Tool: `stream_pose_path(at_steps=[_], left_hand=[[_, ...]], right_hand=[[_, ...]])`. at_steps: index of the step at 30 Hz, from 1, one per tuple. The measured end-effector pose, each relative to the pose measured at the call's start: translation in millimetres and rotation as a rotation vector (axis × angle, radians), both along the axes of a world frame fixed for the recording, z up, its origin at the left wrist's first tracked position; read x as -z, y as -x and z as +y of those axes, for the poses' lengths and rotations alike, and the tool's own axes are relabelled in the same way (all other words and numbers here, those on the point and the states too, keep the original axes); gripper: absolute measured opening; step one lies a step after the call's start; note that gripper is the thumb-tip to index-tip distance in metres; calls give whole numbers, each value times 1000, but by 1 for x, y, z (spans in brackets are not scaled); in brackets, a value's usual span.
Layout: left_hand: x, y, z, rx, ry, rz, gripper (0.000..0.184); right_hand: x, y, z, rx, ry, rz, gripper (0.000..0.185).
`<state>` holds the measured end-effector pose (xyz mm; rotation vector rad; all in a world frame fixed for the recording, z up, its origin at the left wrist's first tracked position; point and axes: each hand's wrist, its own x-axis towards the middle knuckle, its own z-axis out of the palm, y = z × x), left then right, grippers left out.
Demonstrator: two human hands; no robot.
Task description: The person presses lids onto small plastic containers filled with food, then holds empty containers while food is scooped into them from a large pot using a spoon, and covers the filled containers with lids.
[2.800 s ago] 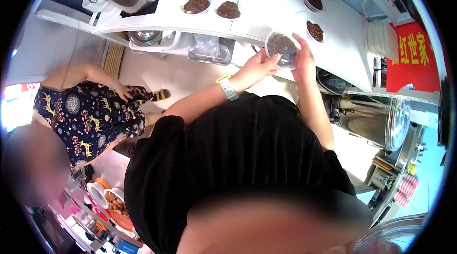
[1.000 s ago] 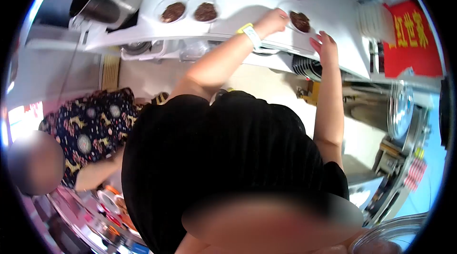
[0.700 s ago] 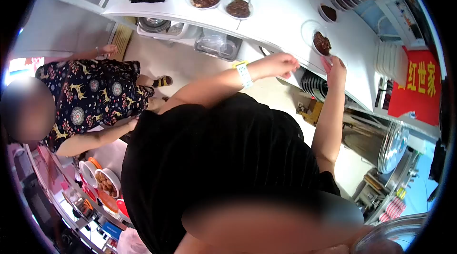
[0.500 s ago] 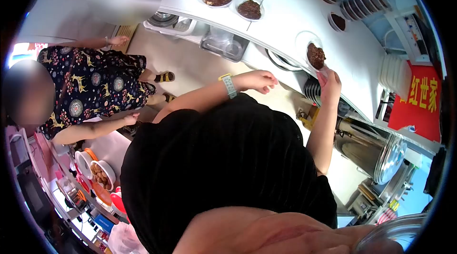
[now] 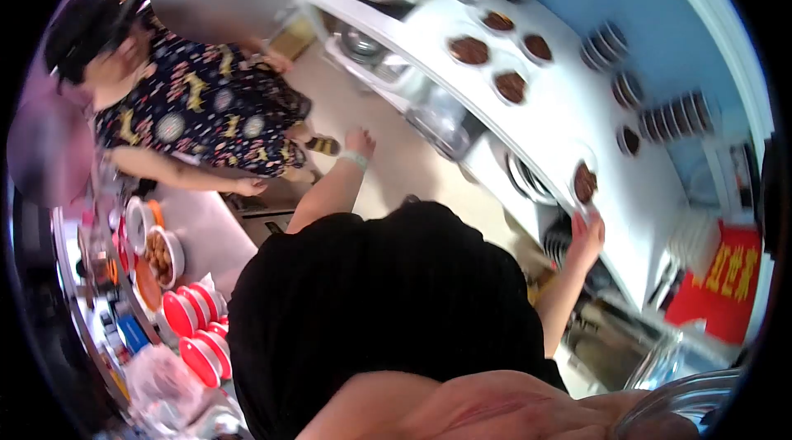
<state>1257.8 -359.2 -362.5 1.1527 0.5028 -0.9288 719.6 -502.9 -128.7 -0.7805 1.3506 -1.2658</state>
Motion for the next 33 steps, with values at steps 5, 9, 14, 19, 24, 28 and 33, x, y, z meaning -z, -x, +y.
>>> stream_pose_path(at_steps=[5, 9, 14, 19, 24, 28, 33], left_hand=[[-241, -137, -42, -123, 245, -814, 83], [-396, -175, -50, -174, 180, -1080, 93], [-428, -188, -38, -68, 14, -1018, 86], [-291, -186, -50, 166, -202, -1197, 70], [-215, -85, -62, 647, -352, -1230, 28], [-234, -40, -124, 538, -148, -1825, 27], [-285, -18, -244, 1087, -252, -1548, 49]], right_hand=[[11, 12, -2, -49, 42, 39, 36], [18, 21, -11, -67, 45, 33, 39], [7, 14, -3, -40, 20, 29, 42], [12, 20, -3, -58, 0, -10, 42], [-5, 11, 14, -45, -3, -2, 39], [-14, 5, 11, 2, -28, -32, 40], [-23, -1, 0, 37, -82, -38, 45]])
